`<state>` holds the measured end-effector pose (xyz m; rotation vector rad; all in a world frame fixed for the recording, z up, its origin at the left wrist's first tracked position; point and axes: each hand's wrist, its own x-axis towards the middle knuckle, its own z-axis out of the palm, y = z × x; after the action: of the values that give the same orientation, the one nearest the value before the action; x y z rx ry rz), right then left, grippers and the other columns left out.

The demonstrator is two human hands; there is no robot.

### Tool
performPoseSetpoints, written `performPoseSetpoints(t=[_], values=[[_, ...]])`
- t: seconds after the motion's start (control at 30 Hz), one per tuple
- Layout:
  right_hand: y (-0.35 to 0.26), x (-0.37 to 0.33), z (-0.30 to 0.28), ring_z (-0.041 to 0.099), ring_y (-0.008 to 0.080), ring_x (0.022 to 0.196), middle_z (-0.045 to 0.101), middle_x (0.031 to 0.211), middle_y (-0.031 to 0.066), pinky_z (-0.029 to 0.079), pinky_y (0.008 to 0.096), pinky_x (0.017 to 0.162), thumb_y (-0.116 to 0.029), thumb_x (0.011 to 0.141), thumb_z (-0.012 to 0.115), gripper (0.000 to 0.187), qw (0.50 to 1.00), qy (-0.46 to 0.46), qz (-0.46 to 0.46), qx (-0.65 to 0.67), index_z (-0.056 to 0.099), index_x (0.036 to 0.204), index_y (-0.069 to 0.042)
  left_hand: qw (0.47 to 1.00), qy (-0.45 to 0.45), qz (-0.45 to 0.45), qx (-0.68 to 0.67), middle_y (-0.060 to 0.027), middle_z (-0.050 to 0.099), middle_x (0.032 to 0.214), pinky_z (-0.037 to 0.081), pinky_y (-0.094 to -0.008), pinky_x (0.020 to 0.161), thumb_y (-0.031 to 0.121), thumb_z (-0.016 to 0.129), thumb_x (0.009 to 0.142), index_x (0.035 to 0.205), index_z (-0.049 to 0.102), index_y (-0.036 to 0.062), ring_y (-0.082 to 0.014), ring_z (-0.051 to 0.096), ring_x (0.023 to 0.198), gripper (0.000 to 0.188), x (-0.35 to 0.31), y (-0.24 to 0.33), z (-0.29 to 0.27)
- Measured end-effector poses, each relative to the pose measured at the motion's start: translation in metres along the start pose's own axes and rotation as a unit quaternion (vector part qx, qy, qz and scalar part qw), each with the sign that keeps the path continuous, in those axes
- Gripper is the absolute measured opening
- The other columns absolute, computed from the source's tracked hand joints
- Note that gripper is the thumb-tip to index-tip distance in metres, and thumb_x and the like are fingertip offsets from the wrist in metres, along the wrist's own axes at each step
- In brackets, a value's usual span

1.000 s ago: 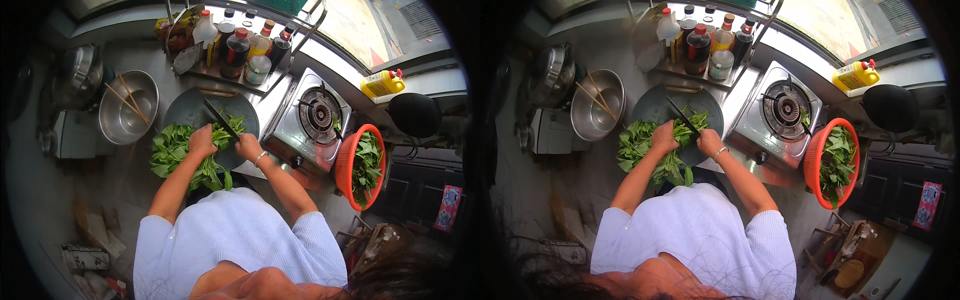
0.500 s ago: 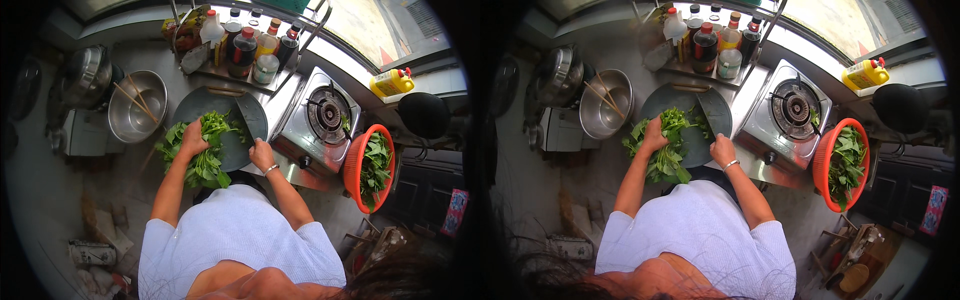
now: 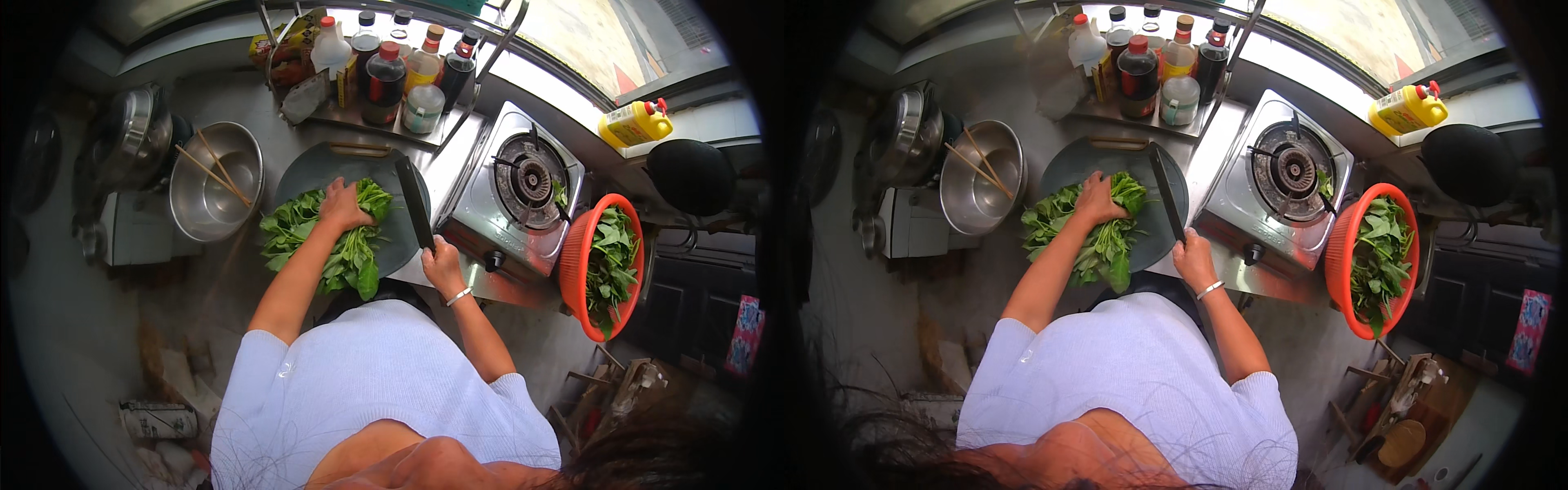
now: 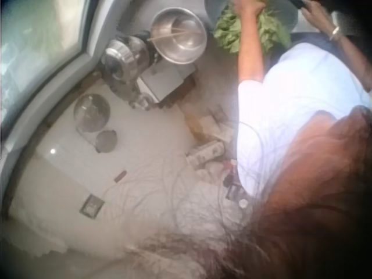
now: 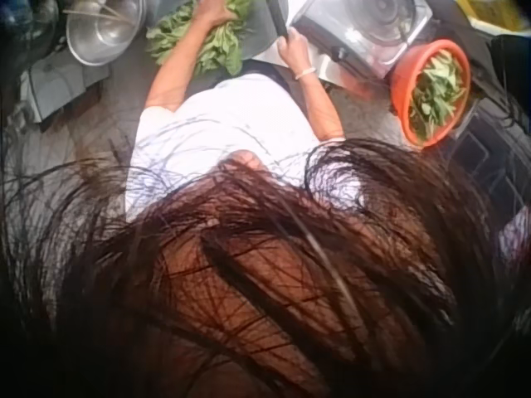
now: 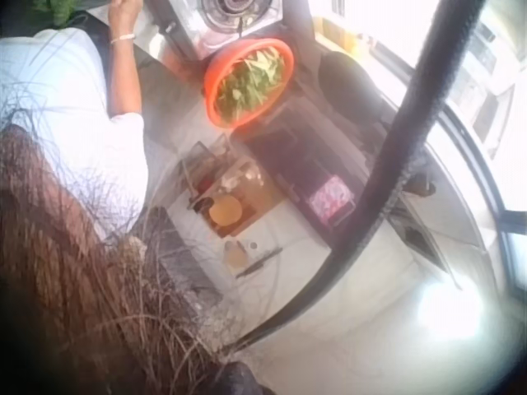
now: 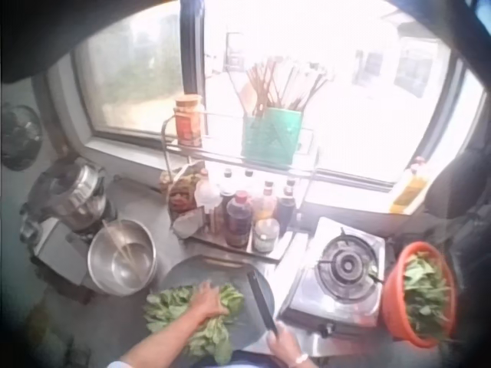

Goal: The person chops leafy green vegetables on a cutting board using a knife, then transfers the chopped greens into a metal bowl. The person repeats this process with additional greens from a red colander.

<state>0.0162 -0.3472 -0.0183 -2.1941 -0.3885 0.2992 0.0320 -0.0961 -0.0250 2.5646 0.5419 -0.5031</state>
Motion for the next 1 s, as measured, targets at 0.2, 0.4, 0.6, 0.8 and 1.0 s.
performPoseSetpoints(t=[0.2, 0.4, 0.6, 0.8, 1.0], values=[[-0.032, 0.006, -0.003, 0.060, 0.0403, 0.072, 0.060, 0.075, 0.0243, 0.048, 0.0471, 0.065, -0.005, 0.078, 0.054, 0.019, 0.993, 0.011, -0.115, -0.028, 0.055, 0.094, 0.003, 0.997, -0.058, -0.027, 0.033, -0.0172, 0.054, 0.126, 0.049, -0.0387, 0.092, 0.046, 0.084, 0.050, 0.120, 0.056, 0.0066, -0.0316, 0.052, 0.117, 0.085, -0.004, 0.016, -0.012], [-0.042, 0.026, 0.010, 0.060, 0.0409, 0.069, 0.060, 0.071, 0.0225, 0.049, 0.0486, 0.063, -0.006, 0.077, 0.054, 0.012, 0.977, -0.082, -0.103, -0.169, 0.051, 0.086, 0.001, 0.993, -0.060, 0.025, 0.103, -0.0137, 0.066, 0.109, 0.054, -0.0383, 0.084, 0.048, 0.078, 0.059, 0.109, 0.065, 0.0078, -0.0289, 0.064, 0.099, 0.065, -0.003, 0.015, -0.003], [-0.035, 0.043, 0.003, 0.061, 0.0421, 0.070, 0.059, 0.068, 0.0254, 0.049, 0.0489, 0.065, -0.005, 0.074, 0.055, 0.009, 0.973, -0.148, -0.069, -0.162, 0.054, 0.074, 0.004, 0.982, -0.040, 0.023, 0.183, -0.0122, 0.063, 0.110, 0.051, -0.0371, 0.086, 0.051, 0.075, 0.063, 0.108, 0.065, 0.0105, -0.0279, 0.059, 0.105, 0.062, 0.005, 0.014, 0.029], [-0.013, 0.072, 0.011, 0.060, 0.0432, 0.072, 0.060, 0.071, 0.0265, 0.051, 0.0472, 0.068, -0.008, 0.072, 0.059, 0.013, 0.958, -0.214, -0.119, -0.149, 0.058, 0.067, 0.005, 0.979, -0.035, 0.052, 0.196, -0.0163, 0.060, 0.108, 0.053, -0.0342, 0.080, 0.037, 0.079, 0.061, 0.098, 0.067, 0.0019, -0.0310, 0.060, 0.098, 0.053, 0.006, 0.018, 0.028], [-0.007, 0.090, 0.048, 0.061, 0.0427, 0.074, 0.060, 0.072, 0.0268, 0.051, 0.0466, 0.071, -0.007, 0.071, 0.058, 0.013, 0.964, -0.205, -0.068, -0.155, 0.061, 0.064, 0.004, 0.979, -0.005, 0.041, 0.201, -0.0168, 0.059, 0.101, 0.054, -0.0330, 0.077, 0.030, 0.080, 0.060, 0.093, 0.067, 0.0006, -0.0315, 0.061, 0.093, 0.046, -0.001, 0.023, 0.022]])
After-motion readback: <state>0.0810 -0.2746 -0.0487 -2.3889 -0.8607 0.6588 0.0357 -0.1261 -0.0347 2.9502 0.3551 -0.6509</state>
